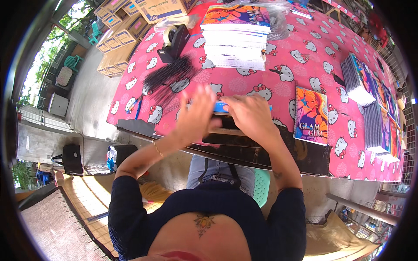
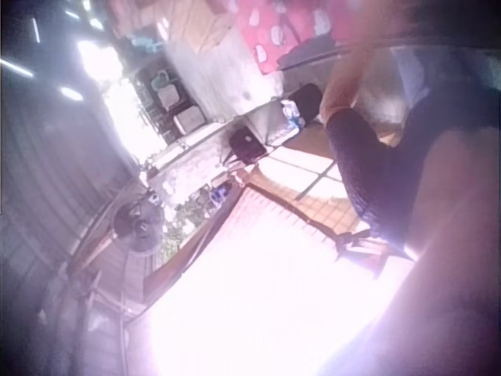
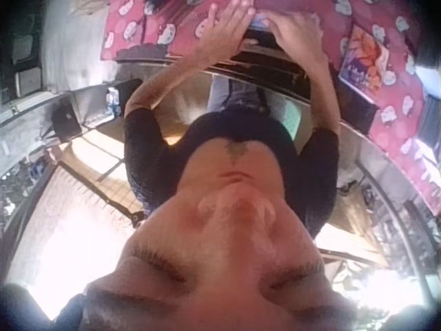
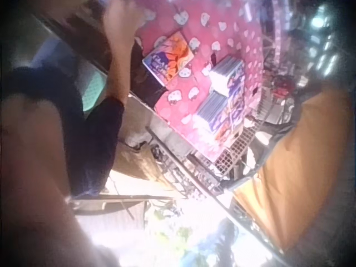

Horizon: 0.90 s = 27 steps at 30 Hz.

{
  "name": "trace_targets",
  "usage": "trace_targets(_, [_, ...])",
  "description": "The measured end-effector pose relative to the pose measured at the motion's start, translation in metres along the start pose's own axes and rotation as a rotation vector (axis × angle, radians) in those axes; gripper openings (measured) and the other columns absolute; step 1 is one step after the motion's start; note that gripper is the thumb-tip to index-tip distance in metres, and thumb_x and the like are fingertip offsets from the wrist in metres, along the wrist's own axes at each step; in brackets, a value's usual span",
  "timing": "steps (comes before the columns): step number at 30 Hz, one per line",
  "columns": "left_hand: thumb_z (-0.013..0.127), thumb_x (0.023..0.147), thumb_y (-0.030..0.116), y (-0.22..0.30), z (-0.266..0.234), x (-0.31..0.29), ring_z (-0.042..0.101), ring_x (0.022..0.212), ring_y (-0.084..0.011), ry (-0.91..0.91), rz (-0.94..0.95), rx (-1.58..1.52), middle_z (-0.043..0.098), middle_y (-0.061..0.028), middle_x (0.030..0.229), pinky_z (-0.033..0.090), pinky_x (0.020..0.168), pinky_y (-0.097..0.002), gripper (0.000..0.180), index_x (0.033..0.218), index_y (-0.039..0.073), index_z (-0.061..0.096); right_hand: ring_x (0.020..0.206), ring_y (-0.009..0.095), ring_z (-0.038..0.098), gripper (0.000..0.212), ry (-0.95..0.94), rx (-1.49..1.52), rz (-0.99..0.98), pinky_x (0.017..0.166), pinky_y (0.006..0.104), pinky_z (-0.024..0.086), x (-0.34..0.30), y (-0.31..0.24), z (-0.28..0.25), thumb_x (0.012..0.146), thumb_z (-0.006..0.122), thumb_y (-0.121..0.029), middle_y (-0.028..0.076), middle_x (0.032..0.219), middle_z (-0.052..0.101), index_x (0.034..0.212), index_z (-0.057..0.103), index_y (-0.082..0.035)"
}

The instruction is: The person assembles spiral-bound notebooks by aligning pages and covers, inserting a plastic binding comb, and securing the ends of the comb by hand.

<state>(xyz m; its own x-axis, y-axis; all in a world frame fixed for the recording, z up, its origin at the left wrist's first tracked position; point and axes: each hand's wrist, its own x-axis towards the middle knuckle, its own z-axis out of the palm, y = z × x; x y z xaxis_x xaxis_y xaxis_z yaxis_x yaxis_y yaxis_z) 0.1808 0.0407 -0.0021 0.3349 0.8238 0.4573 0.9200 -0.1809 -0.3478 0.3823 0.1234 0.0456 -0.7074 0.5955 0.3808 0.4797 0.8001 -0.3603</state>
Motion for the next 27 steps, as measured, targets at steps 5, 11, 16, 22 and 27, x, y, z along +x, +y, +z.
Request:
trace_targets(5, [0.063, 0.082, 0.067, -0.015, 0.0, 0.029, 0.045, 0.139, -0.029, 0.096, -0.058, 0.135, 0.049, -0.0151, 0.147, 0.029, 0.111, -0.0609, 0.093, 0.147, 0.003, 0.043, 0.077, 0.03, 0.068, 0.027, 0.045, 0.052, -0.05, 0.073, 0.0446, 0.05, 0.0, -0.007, 0.001, 0.09, 0.068, -0.02, 0.008, 0.091, 0.073, 0.116, 0.069, -0.012])
trace_targets(11, [0.058, 0.088, 0.061, 0.008, -0.017, -0.002, 0.034, 0.148, -0.0379, 0.022, 0.086, -0.07, 0.041, -0.0237, 0.155, 0.021, 0.115, -0.0657, 0.088, 0.148, -0.001, 0.041, 0.114, 0.017, 0.065, 0.048, 0.204, 0.848, 0.213, 0.094, 0.0333, 0.053, -0.042, 0.037, -0.012, 0.084, 0.078, -0.002, 0.01, 0.124, 0.07, 0.129, 0.062, -0.004])
trace_targets(16, [0.06, 0.09, 0.051, 0.004, -0.007, 0.01, 0.037, 0.146, -0.0372, 0.086, -0.005, -0.238, 0.043, -0.0222, 0.153, 0.018, 0.117, -0.0634, 0.078, 0.146, -0.002, 0.045, 0.094, 0.011, 0.067, 0.018, 0.329, 1.013, 0.283, 0.084, 0.026, 0.053, -0.049, 0.048, 0.027, 0.092, 0.073, -0.005, 0.008, 0.103, 0.074, 0.108, 0.07, 0.0])
trace_targets(22, [0.064, 0.095, 0.027, -0.015, -0.025, 0.029, 0.063, 0.114, -0.0271, 0.095, 0.017, -0.513, 0.069, -0.0105, 0.119, 0.029, 0.114, -0.0547, 0.035, 0.123, 0.007, 0.064, 0.092, 0.01, 0.066, 0.014, 0.321, 0.963, 0.285, 0.082, 0.0257, 0.052, -0.046, 0.046, 0.028, 0.092, 0.073, -0.006, 0.007, 0.101, 0.073, 0.105, 0.071, -0.001])
trace_targets(27, [0.072, 0.091, 0.021, -0.021, -0.035, 0.047, 0.069, 0.081, -0.0245, 0.017, -0.048, -0.766, 0.074, -0.003, 0.088, 0.036, 0.109, -0.0515, 0.014, 0.1, 0.011, 0.072, 0.092, 0.011, 0.066, 0.014, 0.315, 0.994, 0.301, 0.082, 0.0264, 0.052, -0.048, 0.043, 0.026, 0.093, 0.073, -0.006, 0.007, 0.101, 0.073, 0.105, 0.07, -0.001])
